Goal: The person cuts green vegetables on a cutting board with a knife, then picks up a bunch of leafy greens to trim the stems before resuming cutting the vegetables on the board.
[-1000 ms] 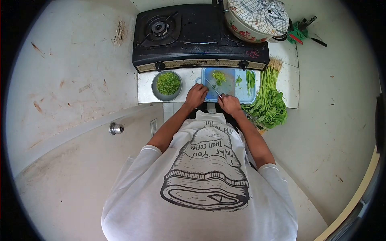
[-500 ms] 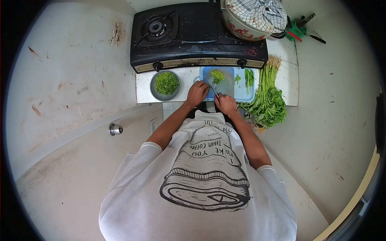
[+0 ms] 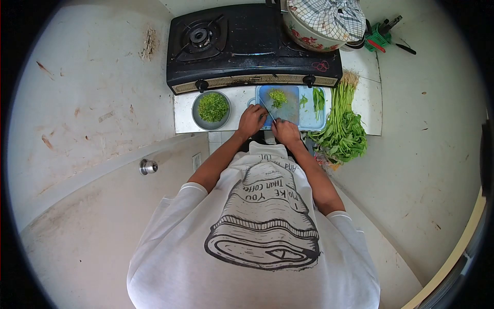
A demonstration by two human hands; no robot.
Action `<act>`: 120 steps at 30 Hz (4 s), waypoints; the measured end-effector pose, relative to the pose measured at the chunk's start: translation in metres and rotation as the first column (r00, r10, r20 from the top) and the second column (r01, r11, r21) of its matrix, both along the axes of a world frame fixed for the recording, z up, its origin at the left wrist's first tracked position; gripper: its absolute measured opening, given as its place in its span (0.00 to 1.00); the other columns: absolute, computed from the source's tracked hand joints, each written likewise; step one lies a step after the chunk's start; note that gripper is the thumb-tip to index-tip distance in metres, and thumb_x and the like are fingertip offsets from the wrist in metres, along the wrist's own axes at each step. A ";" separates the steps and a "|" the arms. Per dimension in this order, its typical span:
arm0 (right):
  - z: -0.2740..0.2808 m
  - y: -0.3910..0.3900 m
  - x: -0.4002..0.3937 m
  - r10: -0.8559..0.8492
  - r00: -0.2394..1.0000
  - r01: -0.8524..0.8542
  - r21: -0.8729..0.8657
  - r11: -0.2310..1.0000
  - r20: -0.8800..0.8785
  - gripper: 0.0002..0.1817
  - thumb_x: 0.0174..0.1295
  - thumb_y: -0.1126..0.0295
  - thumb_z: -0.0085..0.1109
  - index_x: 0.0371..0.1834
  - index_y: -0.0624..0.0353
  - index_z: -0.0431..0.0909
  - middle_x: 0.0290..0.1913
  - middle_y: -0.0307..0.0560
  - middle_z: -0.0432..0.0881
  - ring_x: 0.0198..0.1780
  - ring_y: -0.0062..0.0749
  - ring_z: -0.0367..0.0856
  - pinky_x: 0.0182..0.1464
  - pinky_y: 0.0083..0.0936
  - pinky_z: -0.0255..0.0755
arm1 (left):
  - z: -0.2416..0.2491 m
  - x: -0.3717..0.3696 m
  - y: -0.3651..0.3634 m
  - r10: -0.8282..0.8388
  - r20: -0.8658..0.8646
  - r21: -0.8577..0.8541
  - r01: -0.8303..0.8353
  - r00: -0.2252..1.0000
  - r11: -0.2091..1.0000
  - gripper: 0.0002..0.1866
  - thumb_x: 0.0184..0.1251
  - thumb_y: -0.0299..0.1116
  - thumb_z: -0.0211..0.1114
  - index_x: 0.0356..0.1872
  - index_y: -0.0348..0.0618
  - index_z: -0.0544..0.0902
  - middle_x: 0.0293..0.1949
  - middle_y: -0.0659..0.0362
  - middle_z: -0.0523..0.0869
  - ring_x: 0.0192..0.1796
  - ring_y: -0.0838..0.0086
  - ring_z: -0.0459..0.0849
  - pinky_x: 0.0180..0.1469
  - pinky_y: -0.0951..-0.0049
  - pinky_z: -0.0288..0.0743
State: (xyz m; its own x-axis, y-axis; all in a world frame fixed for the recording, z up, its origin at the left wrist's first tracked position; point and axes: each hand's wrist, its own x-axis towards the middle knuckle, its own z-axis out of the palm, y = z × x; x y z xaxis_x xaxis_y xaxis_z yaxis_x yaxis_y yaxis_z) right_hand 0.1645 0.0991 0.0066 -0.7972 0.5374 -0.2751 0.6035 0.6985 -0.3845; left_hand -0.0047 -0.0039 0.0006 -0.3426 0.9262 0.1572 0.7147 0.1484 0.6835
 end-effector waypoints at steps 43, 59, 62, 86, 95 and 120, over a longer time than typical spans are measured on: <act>0.000 0.001 -0.002 0.008 0.999 -0.005 -0.045 0.999 0.053 0.22 0.76 0.51 0.52 0.42 0.61 0.83 0.31 0.68 0.87 0.36 0.66 0.89 0.44 0.56 0.84 | -0.001 0.000 -0.001 0.059 0.046 -0.018 -0.058 0.997 0.998 0.04 0.60 0.29 0.71 0.34 0.43 0.90 0.38 0.55 0.87 0.44 0.55 0.83 0.51 0.58 0.80; 0.007 -0.002 0.002 0.023 0.998 -0.020 -0.055 0.998 0.061 0.22 0.76 0.51 0.53 0.41 0.62 0.83 0.31 0.68 0.87 0.37 0.66 0.89 0.44 0.56 0.83 | -0.001 -0.003 -0.005 0.049 0.055 -0.030 -0.048 0.997 0.998 0.05 0.62 0.29 0.71 0.38 0.43 0.92 0.38 0.55 0.89 0.43 0.56 0.84 0.52 0.59 0.80; 0.002 -0.002 -0.003 0.007 0.997 -0.003 -0.055 0.998 0.074 0.22 0.76 0.51 0.52 0.41 0.62 0.83 0.31 0.68 0.87 0.37 0.66 0.89 0.44 0.56 0.83 | -0.003 -0.002 -0.005 0.052 0.044 -0.023 -0.051 0.998 0.998 0.05 0.62 0.28 0.71 0.37 0.43 0.92 0.38 0.55 0.89 0.44 0.56 0.84 0.52 0.59 0.80; -0.003 -0.004 -0.004 0.024 0.998 -0.022 -0.041 0.999 0.049 0.22 0.76 0.51 0.53 0.42 0.61 0.83 0.31 0.68 0.88 0.36 0.66 0.89 0.42 0.56 0.83 | -0.002 0.001 -0.004 0.107 0.089 -0.050 -0.103 0.990 0.993 0.05 0.60 0.28 0.69 0.36 0.43 0.89 0.37 0.54 0.88 0.44 0.55 0.84 0.53 0.58 0.80; 0.006 -0.002 0.000 -0.020 0.996 0.024 -0.044 0.999 0.082 0.22 0.75 0.52 0.53 0.43 0.62 0.84 0.34 0.64 0.89 0.38 0.63 0.90 0.44 0.53 0.84 | -0.001 0.001 -0.004 0.121 0.156 -0.067 -0.111 0.980 0.991 0.04 0.59 0.27 0.70 0.34 0.41 0.88 0.34 0.53 0.87 0.44 0.55 0.85 0.50 0.57 0.80; 0.002 -0.006 0.001 0.043 0.998 -0.042 -0.030 0.999 0.039 0.22 0.75 0.51 0.54 0.39 0.61 0.84 0.30 0.66 0.88 0.34 0.62 0.90 0.41 0.54 0.84 | -0.004 -0.005 -0.013 0.022 0.037 0.000 -0.022 0.999 1.000 0.04 0.63 0.28 0.71 0.37 0.41 0.90 0.38 0.55 0.88 0.44 0.56 0.85 0.50 0.58 0.80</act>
State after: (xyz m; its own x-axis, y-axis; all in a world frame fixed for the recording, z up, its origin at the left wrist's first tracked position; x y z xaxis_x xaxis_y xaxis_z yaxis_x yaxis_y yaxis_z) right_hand 0.1659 0.0926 0.0089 -0.8073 0.4943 -0.3223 0.5887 0.7126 -0.3816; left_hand -0.0097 -0.0168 -0.0032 -0.3683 0.9184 0.1446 0.6855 0.1632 0.7095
